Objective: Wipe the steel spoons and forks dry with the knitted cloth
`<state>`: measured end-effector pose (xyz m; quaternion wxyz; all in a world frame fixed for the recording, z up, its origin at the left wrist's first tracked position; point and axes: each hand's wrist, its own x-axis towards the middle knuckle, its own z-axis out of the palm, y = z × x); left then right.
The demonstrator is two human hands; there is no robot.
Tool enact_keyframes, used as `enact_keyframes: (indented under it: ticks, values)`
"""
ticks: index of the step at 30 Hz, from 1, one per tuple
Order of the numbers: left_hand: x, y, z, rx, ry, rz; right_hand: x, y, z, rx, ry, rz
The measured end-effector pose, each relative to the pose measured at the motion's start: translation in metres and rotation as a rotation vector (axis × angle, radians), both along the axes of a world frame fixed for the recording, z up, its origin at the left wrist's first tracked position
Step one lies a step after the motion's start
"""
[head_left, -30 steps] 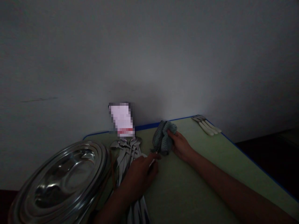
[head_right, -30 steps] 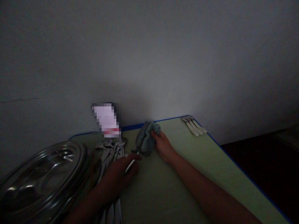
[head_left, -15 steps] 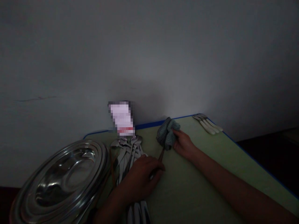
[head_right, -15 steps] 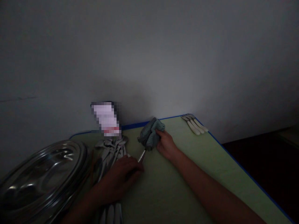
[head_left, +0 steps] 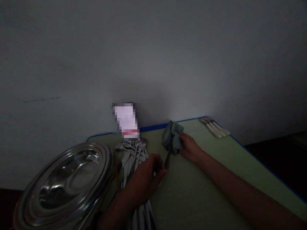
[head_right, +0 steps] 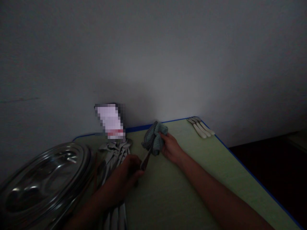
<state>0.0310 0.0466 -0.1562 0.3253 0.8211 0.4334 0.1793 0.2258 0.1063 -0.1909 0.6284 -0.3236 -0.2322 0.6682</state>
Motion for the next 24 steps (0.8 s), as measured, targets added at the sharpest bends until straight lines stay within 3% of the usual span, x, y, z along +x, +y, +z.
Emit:
enact_keyframes:
  ticks: [7, 14, 24]
  values:
    - [-0.0034, -0.0003, 0.0039, 0.021, 0.002, -0.034, -0.0005, -0.0007, 0.0017, -0.02, -0.013, 0.045]
    - [-0.0043, 0.0007, -0.0033, 0.068, -0.037, 0.126, 0.0012, 0.0029, -0.0029, -0.032, -0.011, 0.043]
    - [-0.0078, 0.0007, -0.0001, 0.081, -0.047, 0.011, -0.0018, -0.0003, 0.0025, -0.051, 0.005, 0.032]
